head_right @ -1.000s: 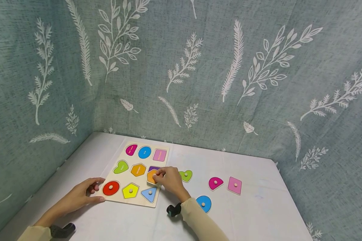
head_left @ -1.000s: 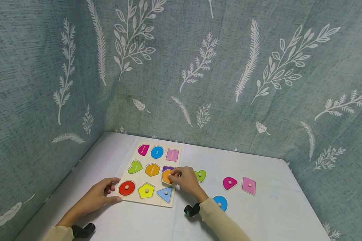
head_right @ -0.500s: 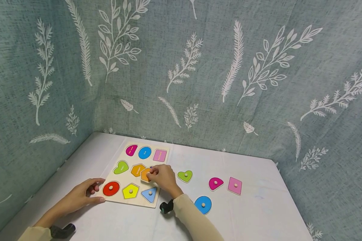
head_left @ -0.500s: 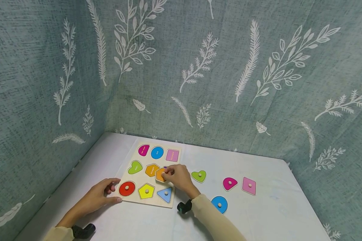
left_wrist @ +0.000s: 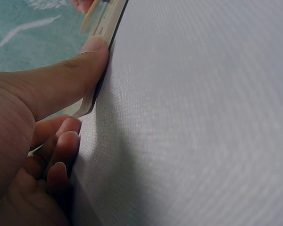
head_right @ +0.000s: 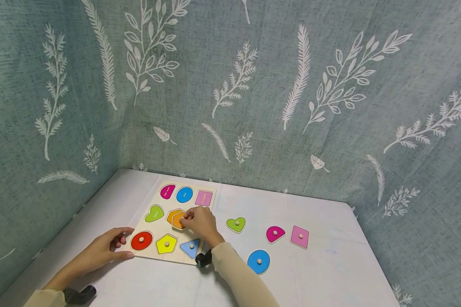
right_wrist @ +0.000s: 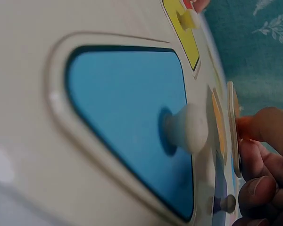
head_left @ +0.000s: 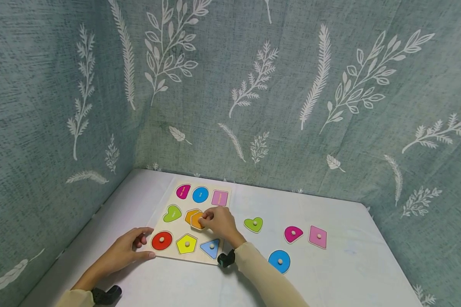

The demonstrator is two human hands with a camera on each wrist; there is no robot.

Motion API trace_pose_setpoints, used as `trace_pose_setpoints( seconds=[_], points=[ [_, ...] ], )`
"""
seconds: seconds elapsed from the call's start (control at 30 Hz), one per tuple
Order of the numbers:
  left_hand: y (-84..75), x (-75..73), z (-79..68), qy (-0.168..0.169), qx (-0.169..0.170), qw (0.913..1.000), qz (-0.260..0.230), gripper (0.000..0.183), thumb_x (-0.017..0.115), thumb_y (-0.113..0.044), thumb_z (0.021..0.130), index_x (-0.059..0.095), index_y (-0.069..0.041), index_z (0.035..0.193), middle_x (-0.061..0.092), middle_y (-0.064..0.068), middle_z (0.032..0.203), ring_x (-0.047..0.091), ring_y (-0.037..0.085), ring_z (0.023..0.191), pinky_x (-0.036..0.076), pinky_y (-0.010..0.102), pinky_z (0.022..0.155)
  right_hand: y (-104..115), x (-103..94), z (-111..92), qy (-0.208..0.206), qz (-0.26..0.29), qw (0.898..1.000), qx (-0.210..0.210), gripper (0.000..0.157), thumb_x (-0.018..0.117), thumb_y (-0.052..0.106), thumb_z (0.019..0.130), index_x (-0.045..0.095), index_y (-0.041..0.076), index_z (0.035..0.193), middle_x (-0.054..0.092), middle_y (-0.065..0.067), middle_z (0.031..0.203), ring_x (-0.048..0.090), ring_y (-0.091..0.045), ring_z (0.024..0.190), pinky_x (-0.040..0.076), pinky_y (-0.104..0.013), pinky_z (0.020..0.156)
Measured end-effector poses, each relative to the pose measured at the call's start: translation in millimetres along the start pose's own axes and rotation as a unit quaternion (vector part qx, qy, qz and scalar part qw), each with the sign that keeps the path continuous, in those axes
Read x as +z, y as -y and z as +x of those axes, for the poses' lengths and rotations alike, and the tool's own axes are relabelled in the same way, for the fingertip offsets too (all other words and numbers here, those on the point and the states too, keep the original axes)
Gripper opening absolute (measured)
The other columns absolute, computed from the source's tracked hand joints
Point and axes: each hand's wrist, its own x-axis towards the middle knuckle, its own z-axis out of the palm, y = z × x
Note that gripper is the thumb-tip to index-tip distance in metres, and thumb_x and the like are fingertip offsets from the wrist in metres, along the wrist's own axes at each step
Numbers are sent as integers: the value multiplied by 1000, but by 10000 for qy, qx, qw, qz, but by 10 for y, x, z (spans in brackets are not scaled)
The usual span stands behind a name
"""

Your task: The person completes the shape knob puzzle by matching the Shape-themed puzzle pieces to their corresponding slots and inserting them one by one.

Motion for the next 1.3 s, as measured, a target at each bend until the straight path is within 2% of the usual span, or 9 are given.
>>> trace_pose_setpoints(
  seconds=[0.2, 0.77, 1.3],
  points=[
    [-2, 1, 4, 4, -97, 10000, -6, 90, 97, -33, 68, 55, 2, 140, 50, 5, 94, 50, 21, 91, 50, 29, 78, 41, 57, 66, 3, -137, 9999, 28, 16, 81, 30, 90, 77, 18, 80, 59, 15, 65, 51, -4, 64, 41, -22, 60],
    [-22, -15, -5, 43, -39, 10000, -32, 90, 96, -34, 69, 55, 1, 141, 50, 4, 94, 50, 21, 91, 51, 29, 78, 175, 110, 254, -17, -678, 9976, 158, 19, 82, 26, 89, 75, 15, 75, 59, 10, 62, 50, -9, 58, 39, -23, 53],
    [7, -9, 0, 3, 57, 10000, 35, 90, 96, -35, 68, 56, 2, 139, 50, 3, 94, 49, 20, 91, 49, 27, 77, 233, 156, 283, 128, -814, 9963, 240, 21, 84, 30, 87, 75, 15, 75, 58, 10, 63, 51, -9, 62, 40, -23, 55]
  ],
)
